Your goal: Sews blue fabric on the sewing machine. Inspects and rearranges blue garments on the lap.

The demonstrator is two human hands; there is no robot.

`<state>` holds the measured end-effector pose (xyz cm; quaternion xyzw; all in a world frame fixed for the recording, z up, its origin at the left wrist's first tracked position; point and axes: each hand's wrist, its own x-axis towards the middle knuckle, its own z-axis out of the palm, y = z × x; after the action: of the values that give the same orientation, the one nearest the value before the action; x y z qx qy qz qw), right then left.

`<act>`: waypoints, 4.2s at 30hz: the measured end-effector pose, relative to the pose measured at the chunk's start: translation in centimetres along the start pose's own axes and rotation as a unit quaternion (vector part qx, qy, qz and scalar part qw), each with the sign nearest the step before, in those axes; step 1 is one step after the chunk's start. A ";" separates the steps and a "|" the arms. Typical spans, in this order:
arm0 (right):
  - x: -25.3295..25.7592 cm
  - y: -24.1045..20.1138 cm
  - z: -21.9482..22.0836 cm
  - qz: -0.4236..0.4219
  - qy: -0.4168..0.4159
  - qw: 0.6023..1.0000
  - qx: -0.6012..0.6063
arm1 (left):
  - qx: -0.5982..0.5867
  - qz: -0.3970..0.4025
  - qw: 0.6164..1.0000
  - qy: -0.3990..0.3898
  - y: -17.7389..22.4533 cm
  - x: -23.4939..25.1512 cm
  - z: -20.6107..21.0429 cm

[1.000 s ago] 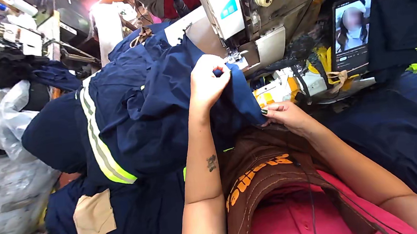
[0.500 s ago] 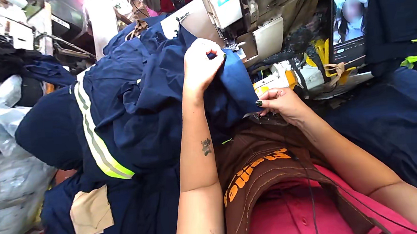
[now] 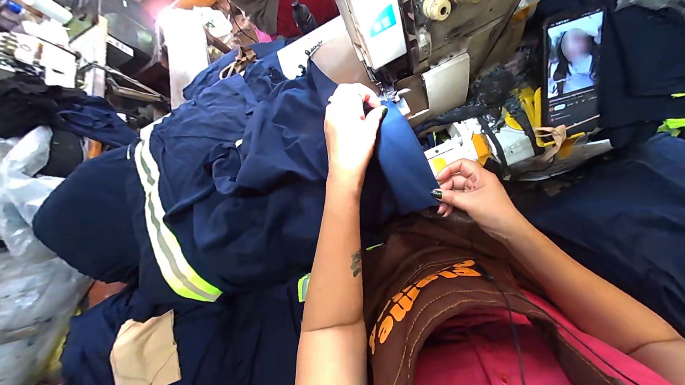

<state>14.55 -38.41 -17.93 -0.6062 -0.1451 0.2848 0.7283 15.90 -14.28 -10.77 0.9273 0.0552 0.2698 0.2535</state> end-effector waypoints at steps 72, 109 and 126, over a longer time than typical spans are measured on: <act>10.5 0.5 20.5 -0.274 -0.129 0.834 -0.460 | 0.296 -0.117 0.948 0.005 -12.9 -8.8 -8.4; 21.2 -12.1 18.5 -0.247 -0.107 0.786 -0.557 | 0.154 -0.260 0.940 0.162 -15.7 -16.6 -10.7; 7.0 -8.6 10.9 -0.168 -0.197 0.944 -0.204 | -0.584 -0.293 0.753 0.075 0.4 -14.6 -7.8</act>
<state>16.15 -26.47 -8.10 -0.6404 -0.4405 0.2362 0.5831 -0.61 -14.71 -11.78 0.5136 0.1750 0.2310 0.8076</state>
